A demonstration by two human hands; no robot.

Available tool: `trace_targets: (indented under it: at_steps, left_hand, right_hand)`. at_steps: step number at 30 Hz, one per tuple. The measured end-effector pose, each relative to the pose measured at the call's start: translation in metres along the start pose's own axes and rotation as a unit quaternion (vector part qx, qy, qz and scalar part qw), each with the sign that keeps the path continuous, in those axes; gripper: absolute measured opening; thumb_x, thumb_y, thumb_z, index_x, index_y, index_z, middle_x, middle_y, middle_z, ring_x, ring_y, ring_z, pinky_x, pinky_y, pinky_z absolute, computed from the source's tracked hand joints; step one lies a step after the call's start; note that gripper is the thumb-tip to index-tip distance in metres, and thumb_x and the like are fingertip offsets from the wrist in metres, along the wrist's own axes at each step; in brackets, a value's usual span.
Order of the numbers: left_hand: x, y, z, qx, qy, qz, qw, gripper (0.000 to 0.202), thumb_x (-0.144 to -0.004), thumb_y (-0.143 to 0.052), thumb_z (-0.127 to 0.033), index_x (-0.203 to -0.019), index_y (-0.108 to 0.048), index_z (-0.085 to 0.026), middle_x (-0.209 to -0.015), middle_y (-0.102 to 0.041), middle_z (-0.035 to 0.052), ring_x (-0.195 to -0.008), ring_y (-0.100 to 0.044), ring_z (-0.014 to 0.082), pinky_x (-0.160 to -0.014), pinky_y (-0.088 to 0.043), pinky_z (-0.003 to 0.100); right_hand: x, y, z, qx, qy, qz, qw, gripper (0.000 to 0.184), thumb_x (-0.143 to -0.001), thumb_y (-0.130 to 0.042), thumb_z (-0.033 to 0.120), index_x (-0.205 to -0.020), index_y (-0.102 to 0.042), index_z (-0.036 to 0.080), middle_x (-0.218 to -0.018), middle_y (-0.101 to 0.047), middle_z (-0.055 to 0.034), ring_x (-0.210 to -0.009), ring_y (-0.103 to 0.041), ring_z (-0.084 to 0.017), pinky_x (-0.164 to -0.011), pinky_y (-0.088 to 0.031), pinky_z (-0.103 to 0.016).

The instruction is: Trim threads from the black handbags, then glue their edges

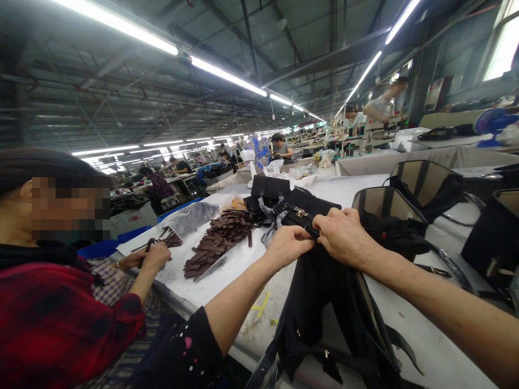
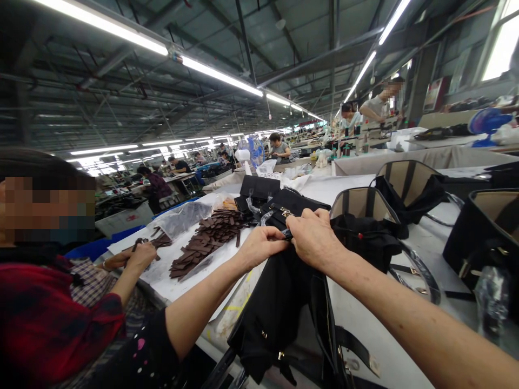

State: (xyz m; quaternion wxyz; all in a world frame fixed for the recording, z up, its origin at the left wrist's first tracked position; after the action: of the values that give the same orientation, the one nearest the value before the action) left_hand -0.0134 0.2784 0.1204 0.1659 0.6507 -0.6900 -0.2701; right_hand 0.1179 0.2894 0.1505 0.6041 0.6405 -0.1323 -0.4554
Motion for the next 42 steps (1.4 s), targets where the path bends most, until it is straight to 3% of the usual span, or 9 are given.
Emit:
trace_targets:
  at_steps: [5, 10, 16, 19, 22, 25, 29, 35, 42]
  left_hand:
    - [0.003, 0.012, -0.011, -0.131, 0.002, -0.070, 0.989, 0.017, -0.072, -0.065, -0.032, -0.063, -0.067, -0.017, -0.059, -0.060, -0.0019, -0.058, -0.049, 0.0116, -0.054, -0.032, 0.023]
    - [0.036, 0.048, 0.004, -0.159, 0.066, -0.130, 0.977, 0.013, -0.069, -0.059, -0.020, -0.057, -0.058, -0.018, -0.054, -0.057, -0.0009, -0.055, -0.054, 0.0140, -0.054, -0.034, 0.025]
    - [0.069, 0.065, 0.010, -0.260, 0.121, -0.127, 0.950, 0.013, -0.074, -0.060, -0.026, -0.065, -0.053, -0.020, -0.060, -0.057, -0.0008, -0.059, -0.055, 0.0169, -0.057, -0.037, 0.028]
    - [0.064, 0.059, -0.019, -0.326, 0.023, -0.098, 0.940, 0.026, -0.068, -0.070, -0.024, -0.091, -0.058, -0.020, -0.090, -0.063, 0.0042, -0.084, -0.059, 0.0229, -0.074, -0.047, 0.035]
    - [0.053, 0.036, -0.058, -0.355, -0.191, -0.003, 0.915, 0.044, -0.065, -0.073, -0.011, -0.106, -0.059, -0.020, -0.120, -0.054, 0.0086, -0.112, -0.049, 0.0260, -0.097, -0.044, 0.038]
    - [0.041, 0.010, -0.075, -0.354, -0.315, 0.117, 0.873, 0.034, -0.070, -0.072, -0.009, -0.101, -0.066, -0.021, -0.115, -0.054, 0.0067, -0.108, -0.048, 0.0237, -0.096, -0.044, 0.036]
    - [0.025, -0.010, -0.073, -0.368, -0.344, 0.149, 0.851, 0.015, -0.074, -0.078, -0.023, -0.087, -0.071, -0.020, -0.104, -0.057, 0.0064, -0.098, -0.049, 0.0226, -0.087, -0.044, 0.035]
    - [0.025, -0.007, -0.061, -0.329, -0.325, 0.125, 0.878, 0.012, -0.084, -0.072, -0.029, -0.078, -0.073, -0.019, -0.099, -0.060, 0.0057, -0.099, -0.050, 0.0216, -0.089, -0.043, 0.035]
    - [0.015, 0.002, -0.051, -0.191, -0.244, 0.114, 0.944, 0.008, -0.083, -0.068, -0.016, -0.075, -0.066, -0.017, -0.117, -0.058, 0.0069, -0.111, -0.057, 0.0199, -0.102, -0.044, 0.035]
  right_hand:
    - [0.002, 0.011, -0.009, -0.063, -0.021, 0.016, 0.998, 0.019, -0.074, -0.067, 0.017, -0.092, -0.064, 0.023, -0.092, -0.070, -0.0029, -0.094, -0.059, -0.023, -0.083, -0.037, -0.037]
    - [0.037, 0.036, -0.030, -0.221, -0.084, -0.029, 0.971, 0.019, -0.082, -0.065, 0.037, -0.097, -0.064, 0.025, -0.101, -0.070, -0.0028, -0.097, -0.063, -0.023, -0.088, -0.045, -0.035]
    - [0.099, 0.010, -0.039, -0.319, -0.138, 0.055, 0.936, 0.045, -0.084, -0.063, 0.051, -0.123, -0.059, 0.030, -0.118, -0.068, -0.0072, -0.101, -0.066, -0.029, -0.084, -0.053, -0.039]
    - [0.118, -0.005, -0.043, -0.338, -0.157, 0.090, 0.924, 0.061, -0.076, -0.073, 0.044, -0.133, -0.051, 0.034, -0.127, -0.064, -0.0074, -0.105, -0.066, -0.030, -0.084, -0.056, -0.038]
    - [0.127, -0.012, -0.048, -0.347, -0.191, 0.096, 0.913, 0.059, -0.075, -0.071, 0.038, -0.130, -0.052, 0.034, -0.123, -0.067, -0.0054, -0.105, -0.066, -0.029, -0.084, -0.056, -0.037]
    - [0.128, -0.015, -0.047, -0.355, -0.207, 0.098, 0.906, 0.048, -0.077, -0.066, 0.034, -0.124, -0.055, 0.031, -0.109, -0.072, -0.0023, -0.094, -0.069, -0.026, -0.079, -0.056, -0.035]
    - [0.125, -0.012, -0.046, -0.354, -0.206, 0.088, 0.908, 0.035, -0.081, -0.061, 0.032, -0.116, -0.058, 0.029, -0.099, -0.074, 0.0000, -0.086, -0.069, -0.023, -0.075, -0.054, -0.034]
    - [0.124, -0.010, -0.047, -0.403, -0.213, 0.087, 0.886, 0.031, -0.083, -0.062, 0.032, -0.114, -0.060, 0.028, -0.104, -0.073, -0.0003, -0.095, -0.067, -0.023, -0.083, -0.052, -0.035]
    - [0.121, -0.021, -0.062, -0.428, -0.223, 0.046, 0.875, 0.030, -0.085, -0.064, 0.041, -0.110, -0.065, 0.025, -0.102, -0.074, -0.0021, -0.092, -0.068, -0.023, -0.082, -0.053, -0.037]
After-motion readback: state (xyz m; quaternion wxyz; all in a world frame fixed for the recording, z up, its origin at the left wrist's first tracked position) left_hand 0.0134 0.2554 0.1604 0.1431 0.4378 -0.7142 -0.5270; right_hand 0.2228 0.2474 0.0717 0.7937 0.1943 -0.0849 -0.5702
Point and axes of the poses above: each hand's wrist, its own x-axis away from the middle knuckle, its own y-axis out of the back of the hand, z = x × y, the point moved 6 cm from there along -x, towards the middle knuckle
